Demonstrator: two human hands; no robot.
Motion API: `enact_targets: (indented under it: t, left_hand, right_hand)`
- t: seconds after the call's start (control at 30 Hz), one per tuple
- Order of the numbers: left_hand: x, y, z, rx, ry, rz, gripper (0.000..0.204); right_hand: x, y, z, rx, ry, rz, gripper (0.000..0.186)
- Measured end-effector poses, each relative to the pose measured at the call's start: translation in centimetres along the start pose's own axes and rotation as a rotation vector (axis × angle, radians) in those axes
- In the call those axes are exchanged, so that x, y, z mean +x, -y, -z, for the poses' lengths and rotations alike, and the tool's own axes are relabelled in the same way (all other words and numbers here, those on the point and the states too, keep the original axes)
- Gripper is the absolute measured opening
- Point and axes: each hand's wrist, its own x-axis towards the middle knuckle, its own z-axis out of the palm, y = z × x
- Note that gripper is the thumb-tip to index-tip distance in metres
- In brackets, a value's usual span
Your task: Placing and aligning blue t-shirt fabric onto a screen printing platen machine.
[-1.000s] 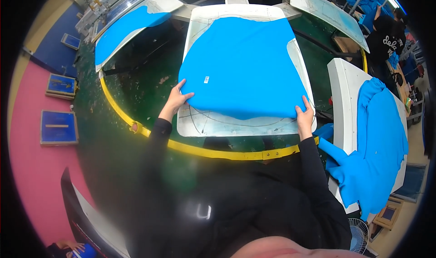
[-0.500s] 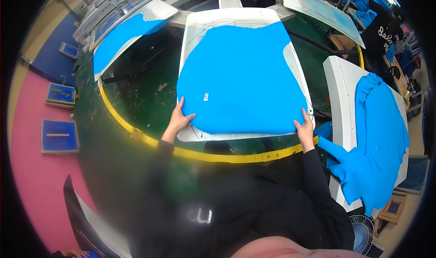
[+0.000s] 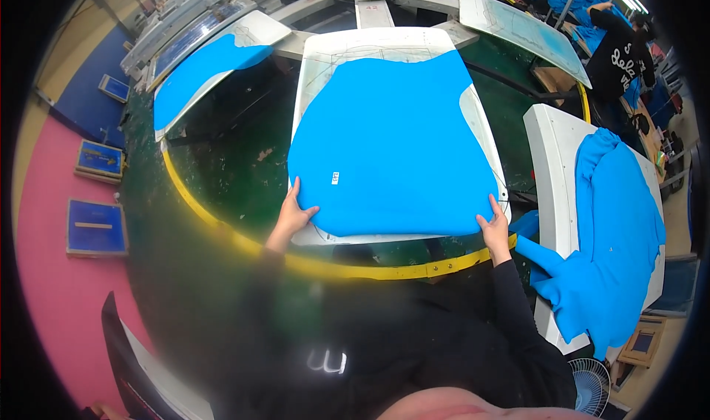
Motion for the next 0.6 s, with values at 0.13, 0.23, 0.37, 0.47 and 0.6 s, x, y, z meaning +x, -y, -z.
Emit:
enact_targets:
  t: [0.13,0.23,0.37,0.47,0.6]
  left_hand:
    - [0.1,0.1,0.1,0.138,-0.030,0.029,0.093]
    - [0.6,1.2,-0.3,0.323,-0.078,-0.081,0.093]
    - [0.5,3.2,-2.1,0.337,-0.278,-0.179,0.081]
    - [-0.7,4.2,-4.4,0.082,-0.378,-0.123,0.064]
    - [-2.8,3.6,-6.2,-0.214,-0.117,0.072,0.061]
  right_hand:
    - [-0.2,-0.1,-0.3,-0.024,0.004,0.039,0.068]
    - [-0.4,-0.1,-0.5,-0.028,0.013,0.097,0.068]
    - [-1.1,0.0,-0.9,-0.191,-0.138,0.209,0.064]
    - [-2.1,0.3,-1.5,-0.131,-0.153,0.212,0.051]
    - [-3.6,2.0,-2.5,-0.134,-0.022,0.076,0.051]
